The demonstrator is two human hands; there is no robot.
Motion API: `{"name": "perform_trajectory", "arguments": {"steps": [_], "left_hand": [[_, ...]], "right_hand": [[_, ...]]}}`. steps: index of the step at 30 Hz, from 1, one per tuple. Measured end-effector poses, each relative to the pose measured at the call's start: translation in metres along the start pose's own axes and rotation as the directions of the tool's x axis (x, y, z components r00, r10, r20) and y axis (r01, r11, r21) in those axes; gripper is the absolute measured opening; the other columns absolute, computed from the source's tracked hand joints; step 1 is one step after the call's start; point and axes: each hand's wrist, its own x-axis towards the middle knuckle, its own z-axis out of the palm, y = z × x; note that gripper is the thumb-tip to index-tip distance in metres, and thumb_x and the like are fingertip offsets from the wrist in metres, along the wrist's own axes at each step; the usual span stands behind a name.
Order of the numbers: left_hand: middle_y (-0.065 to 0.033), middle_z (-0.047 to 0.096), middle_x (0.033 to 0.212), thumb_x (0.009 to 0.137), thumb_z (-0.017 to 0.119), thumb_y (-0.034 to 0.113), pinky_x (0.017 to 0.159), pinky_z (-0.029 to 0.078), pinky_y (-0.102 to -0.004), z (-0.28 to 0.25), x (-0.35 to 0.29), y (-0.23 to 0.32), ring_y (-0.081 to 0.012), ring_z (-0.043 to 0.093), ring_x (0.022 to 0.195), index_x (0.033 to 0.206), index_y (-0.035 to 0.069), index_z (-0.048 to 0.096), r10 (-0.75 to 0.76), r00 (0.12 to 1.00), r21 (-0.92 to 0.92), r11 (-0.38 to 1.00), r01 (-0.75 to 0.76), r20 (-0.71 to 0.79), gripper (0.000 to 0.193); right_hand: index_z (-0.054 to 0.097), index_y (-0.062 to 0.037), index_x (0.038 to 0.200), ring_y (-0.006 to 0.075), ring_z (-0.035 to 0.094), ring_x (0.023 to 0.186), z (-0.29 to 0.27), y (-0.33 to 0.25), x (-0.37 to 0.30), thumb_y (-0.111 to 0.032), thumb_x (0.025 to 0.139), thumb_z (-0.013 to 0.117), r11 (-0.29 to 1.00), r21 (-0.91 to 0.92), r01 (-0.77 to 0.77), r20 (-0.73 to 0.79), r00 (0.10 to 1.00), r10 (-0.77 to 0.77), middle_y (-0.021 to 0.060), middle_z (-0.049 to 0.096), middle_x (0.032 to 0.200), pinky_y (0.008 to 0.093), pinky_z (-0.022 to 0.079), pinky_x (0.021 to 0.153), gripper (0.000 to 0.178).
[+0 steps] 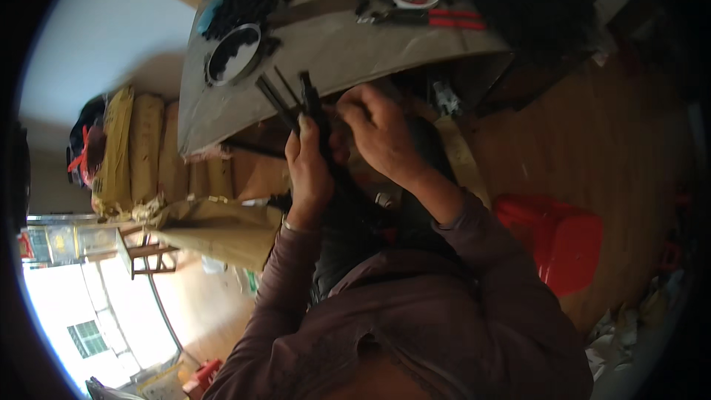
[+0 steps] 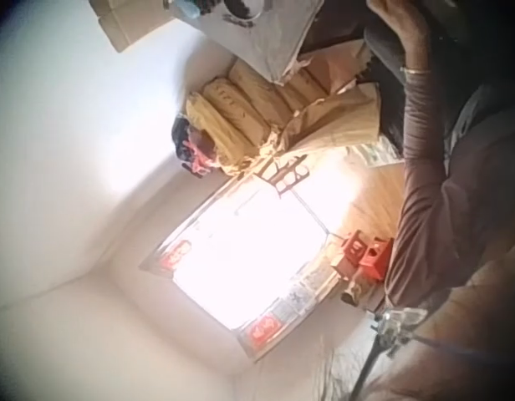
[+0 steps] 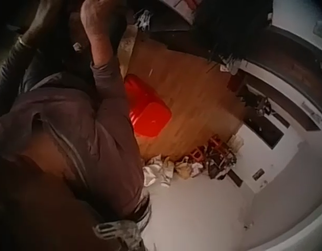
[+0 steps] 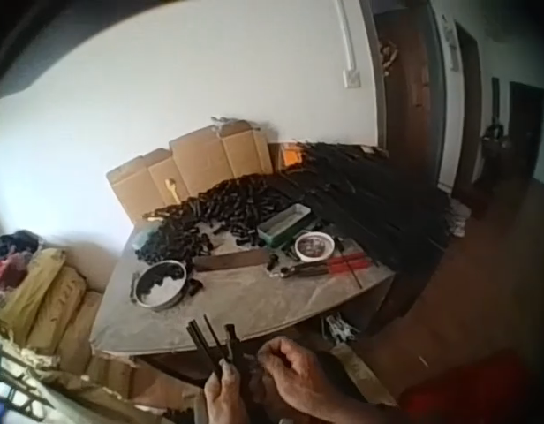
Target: Manually thread small rods into connectors and use pliers to secure or adjust components at a workbench.
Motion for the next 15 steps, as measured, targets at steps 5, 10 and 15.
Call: {"name": "perform_trajectory", "arguments": {"steps": [5,10,15], "left_hand": [[0.0001,0.049,0.070,0.102,0.038,0.035,0.051,0.036,-0.0215,-0.015,0.002,-0.005,-0.0077,0.043,0.056,0.111,0.004,0.054,0.027,1.000,0.035,0.999,-0.027,0.013,0.036],[-0.0008,0.045,0.070,0.102,0.038,0.037,0.051,0.036,-0.0228,-0.019,0.006,-0.005,-0.0095,0.041,0.056,0.117,0.005,0.051,0.037,0.996,0.015,0.999,-0.038,0.081,0.038],[-0.0006,0.042,0.068,0.098,0.047,0.042,0.051,0.037,-0.0241,-0.029,0.007,-0.010,-0.0101,0.040,0.055,0.116,0.003,0.049,0.127,0.978,0.071,0.988,-0.141,0.166,0.043]], "right_hand": [[0.059,-0.0039,0.093,0.0064,0.056,0.069,-0.004,0.035,-0.002,-0.015,0.096,0.054,0.881,0.234,-0.412,0.375,0.874,0.309,0.0004,0.060,0.079,0.0228,0.044,0.062,0.012],[0.059,-0.0035,0.094,0.0109,0.059,0.074,-0.033,0.038,0.038,-0.015,0.094,0.056,0.978,-0.160,-0.137,0.094,0.984,0.153,0.0044,0.063,0.084,0.0263,0.048,0.067,0.012],[0.058,-0.0053,0.091,0.0325,0.056,0.092,-0.134,0.047,0.118,-0.016,0.080,0.067,0.326,-0.920,0.219,-0.020,0.803,-0.595,0.0114,0.062,0.095,0.0408,0.045,0.082,0.018]]}}
